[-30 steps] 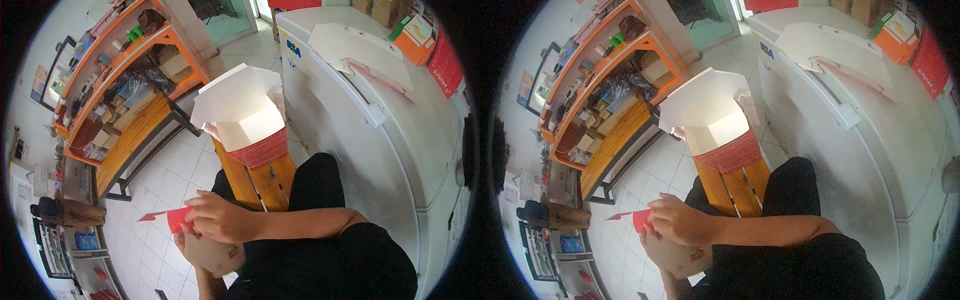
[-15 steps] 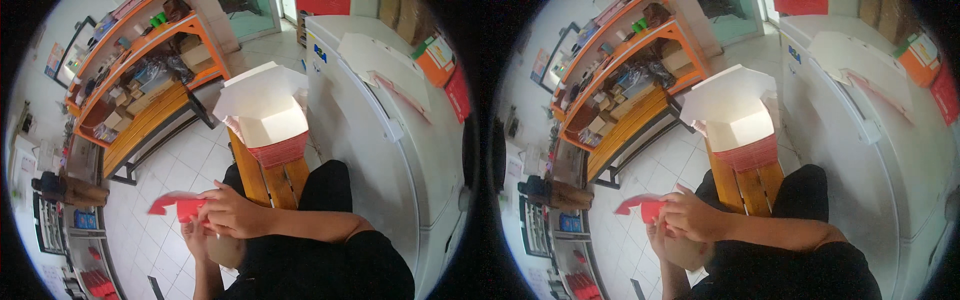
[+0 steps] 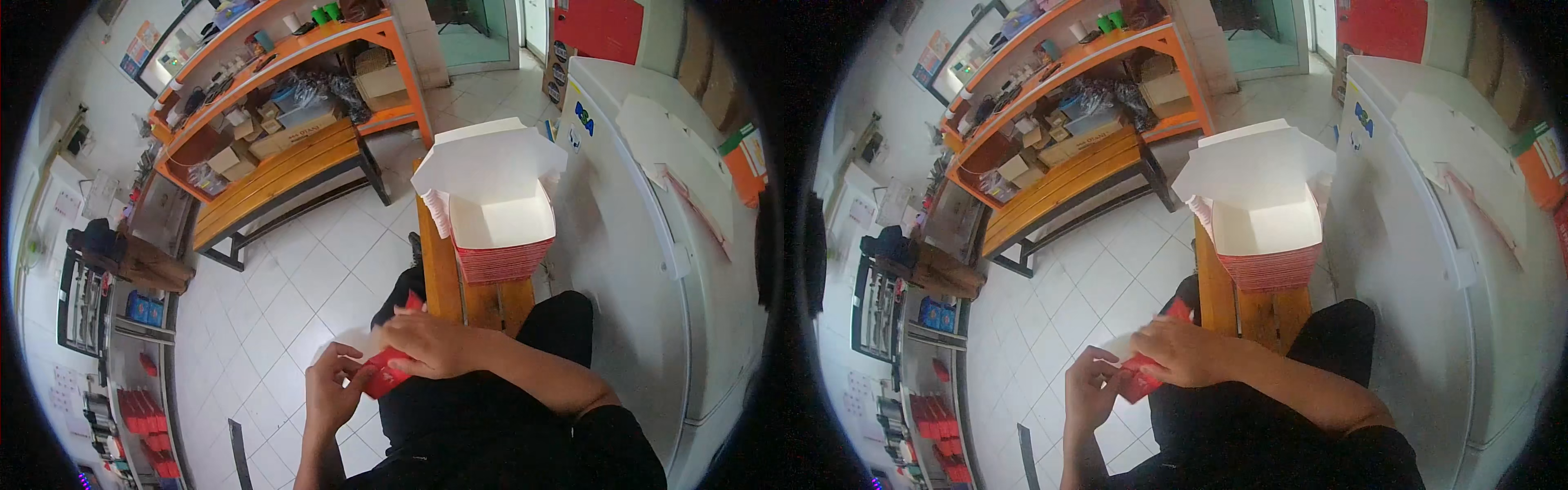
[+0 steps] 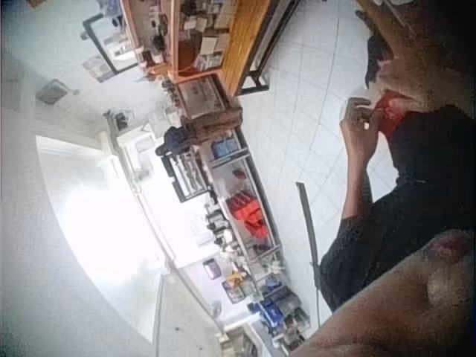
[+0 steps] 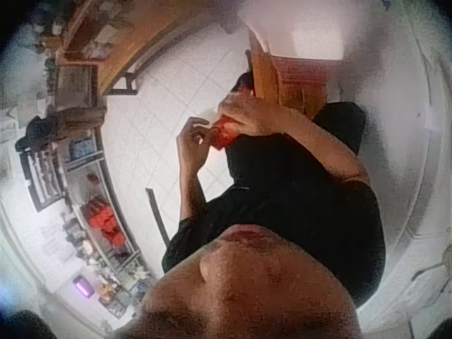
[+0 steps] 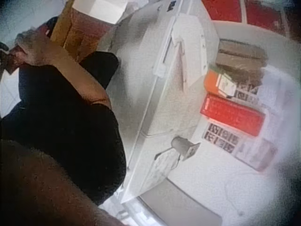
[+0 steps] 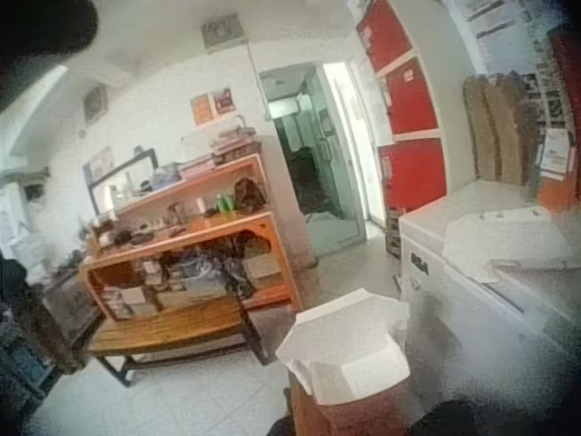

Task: The person assembles cardboard food boxes by folding and tucking flaps on a wooden bench in a kitchen environment.

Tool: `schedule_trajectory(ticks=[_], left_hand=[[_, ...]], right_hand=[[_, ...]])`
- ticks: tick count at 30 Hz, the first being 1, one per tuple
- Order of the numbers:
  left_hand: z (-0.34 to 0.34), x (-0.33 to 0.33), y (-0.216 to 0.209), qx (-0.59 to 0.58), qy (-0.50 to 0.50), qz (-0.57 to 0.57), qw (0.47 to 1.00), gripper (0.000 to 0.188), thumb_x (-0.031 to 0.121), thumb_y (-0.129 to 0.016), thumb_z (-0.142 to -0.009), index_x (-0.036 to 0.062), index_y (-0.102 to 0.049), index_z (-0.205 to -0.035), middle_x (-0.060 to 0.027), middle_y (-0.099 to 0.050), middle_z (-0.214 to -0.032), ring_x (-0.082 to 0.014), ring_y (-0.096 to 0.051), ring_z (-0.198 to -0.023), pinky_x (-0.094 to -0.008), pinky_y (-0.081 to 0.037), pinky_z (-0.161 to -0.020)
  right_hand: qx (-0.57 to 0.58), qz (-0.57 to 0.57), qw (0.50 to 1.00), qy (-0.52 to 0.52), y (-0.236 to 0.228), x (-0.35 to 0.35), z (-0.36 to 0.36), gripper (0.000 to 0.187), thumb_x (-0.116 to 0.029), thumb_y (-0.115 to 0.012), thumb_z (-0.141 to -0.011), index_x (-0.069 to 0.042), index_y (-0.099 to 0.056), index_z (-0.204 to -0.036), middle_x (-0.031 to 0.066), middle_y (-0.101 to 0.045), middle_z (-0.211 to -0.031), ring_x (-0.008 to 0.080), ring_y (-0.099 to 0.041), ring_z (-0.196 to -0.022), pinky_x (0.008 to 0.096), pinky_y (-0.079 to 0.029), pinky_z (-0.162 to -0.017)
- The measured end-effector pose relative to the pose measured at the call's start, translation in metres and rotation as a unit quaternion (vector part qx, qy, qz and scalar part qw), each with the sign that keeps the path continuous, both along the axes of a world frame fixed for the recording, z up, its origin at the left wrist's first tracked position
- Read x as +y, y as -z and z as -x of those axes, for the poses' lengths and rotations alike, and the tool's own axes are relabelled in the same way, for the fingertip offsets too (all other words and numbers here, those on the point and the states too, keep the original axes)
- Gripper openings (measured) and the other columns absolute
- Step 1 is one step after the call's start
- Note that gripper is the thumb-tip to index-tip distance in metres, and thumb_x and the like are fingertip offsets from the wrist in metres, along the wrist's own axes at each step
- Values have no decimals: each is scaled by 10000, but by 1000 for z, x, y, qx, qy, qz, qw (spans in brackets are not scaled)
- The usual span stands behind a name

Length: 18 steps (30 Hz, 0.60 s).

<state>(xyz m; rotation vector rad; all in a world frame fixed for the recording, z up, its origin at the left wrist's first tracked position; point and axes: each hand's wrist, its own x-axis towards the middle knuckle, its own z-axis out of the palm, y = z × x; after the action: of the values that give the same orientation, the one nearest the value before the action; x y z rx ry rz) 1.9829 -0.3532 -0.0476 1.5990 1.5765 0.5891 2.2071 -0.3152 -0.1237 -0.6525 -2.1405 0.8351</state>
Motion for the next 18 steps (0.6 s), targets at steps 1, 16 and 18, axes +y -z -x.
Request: schedule_trajectory(ticks=[1, 16, 18], left_hand=[[13, -3, 19, -42, 4, -46, 998, 94, -27, -795, -863, -26, -743, -941, -150, -756, -841, -148, -690, -730, -300, -549, -698], [9, -16, 50, 40, -18, -310, 950, 246, 46, -910, -698, 104, -820, -920, -14, -601, -713, -197, -562, -656, -330, -396, -680], [8, -26, 46, 102, 63, -440, 890, 246, 88, -905, -648, 222, -799, -826, 19, -600, -733, -175, -564, -733, -337, -331, -751]], right_hand=[[-9, 22, 1000, -8, -5, -1, 2, 339, -234, -643, -1024, -59, -522, -1288, 184, -609, -1222, 385, -568, -1254, 575, -386, -1096], [21, -32, 988, 151, -5, -8, 5, 344, -343, -725, -999, -86, -710, -1228, 166, -645, -1284, 233, -650, -1075, 421, -451, -1013], [135, -9, 956, 259, 9, 5, 8, 433, -330, -698, -1024, -66, -645, -1363, 196, -608, -1362, 236, -656, -1108, 390, -468, -1018]])
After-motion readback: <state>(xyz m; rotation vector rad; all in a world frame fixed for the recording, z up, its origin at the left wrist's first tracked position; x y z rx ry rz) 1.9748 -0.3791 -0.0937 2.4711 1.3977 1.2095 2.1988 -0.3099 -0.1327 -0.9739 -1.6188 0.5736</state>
